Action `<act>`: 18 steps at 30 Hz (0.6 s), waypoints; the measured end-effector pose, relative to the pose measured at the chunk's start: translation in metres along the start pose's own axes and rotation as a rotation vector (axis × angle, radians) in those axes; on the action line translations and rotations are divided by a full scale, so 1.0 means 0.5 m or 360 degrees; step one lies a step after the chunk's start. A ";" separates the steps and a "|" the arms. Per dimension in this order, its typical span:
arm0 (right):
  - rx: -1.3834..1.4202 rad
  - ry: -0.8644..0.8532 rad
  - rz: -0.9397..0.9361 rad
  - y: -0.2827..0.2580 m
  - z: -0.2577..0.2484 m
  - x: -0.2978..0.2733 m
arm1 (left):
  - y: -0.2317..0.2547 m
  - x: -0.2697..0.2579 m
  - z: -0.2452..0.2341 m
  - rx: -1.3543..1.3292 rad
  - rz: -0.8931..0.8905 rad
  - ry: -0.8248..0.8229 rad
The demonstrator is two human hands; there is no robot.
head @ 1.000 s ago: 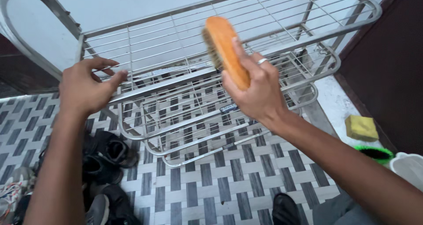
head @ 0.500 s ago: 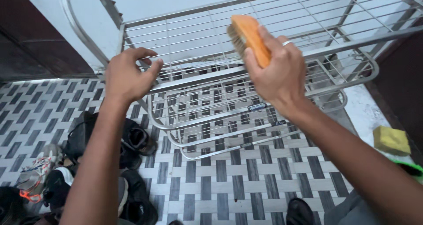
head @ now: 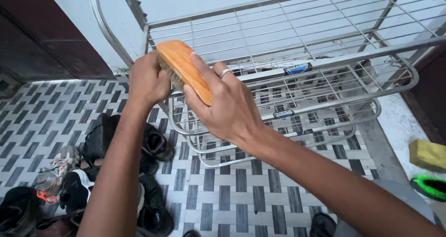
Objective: The person scrubs the metal bars and wire shelves of a multi-tier shoe rack using a brush. The person holds the rack steady with one hand while brushing with the other, working across multiple levels of the rack.
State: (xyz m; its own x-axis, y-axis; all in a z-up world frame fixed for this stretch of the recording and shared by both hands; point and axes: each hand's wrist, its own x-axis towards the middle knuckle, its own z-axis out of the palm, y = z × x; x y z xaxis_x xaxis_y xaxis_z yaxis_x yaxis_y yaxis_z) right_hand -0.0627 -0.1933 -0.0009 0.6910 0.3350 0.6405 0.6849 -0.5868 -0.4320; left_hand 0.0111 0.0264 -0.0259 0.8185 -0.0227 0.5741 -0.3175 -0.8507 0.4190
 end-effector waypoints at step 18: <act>-0.0596 -0.0230 0.0644 0.202 -0.213 0.016 | 0.075 -0.004 -0.034 -0.0061 -0.0130 -0.0093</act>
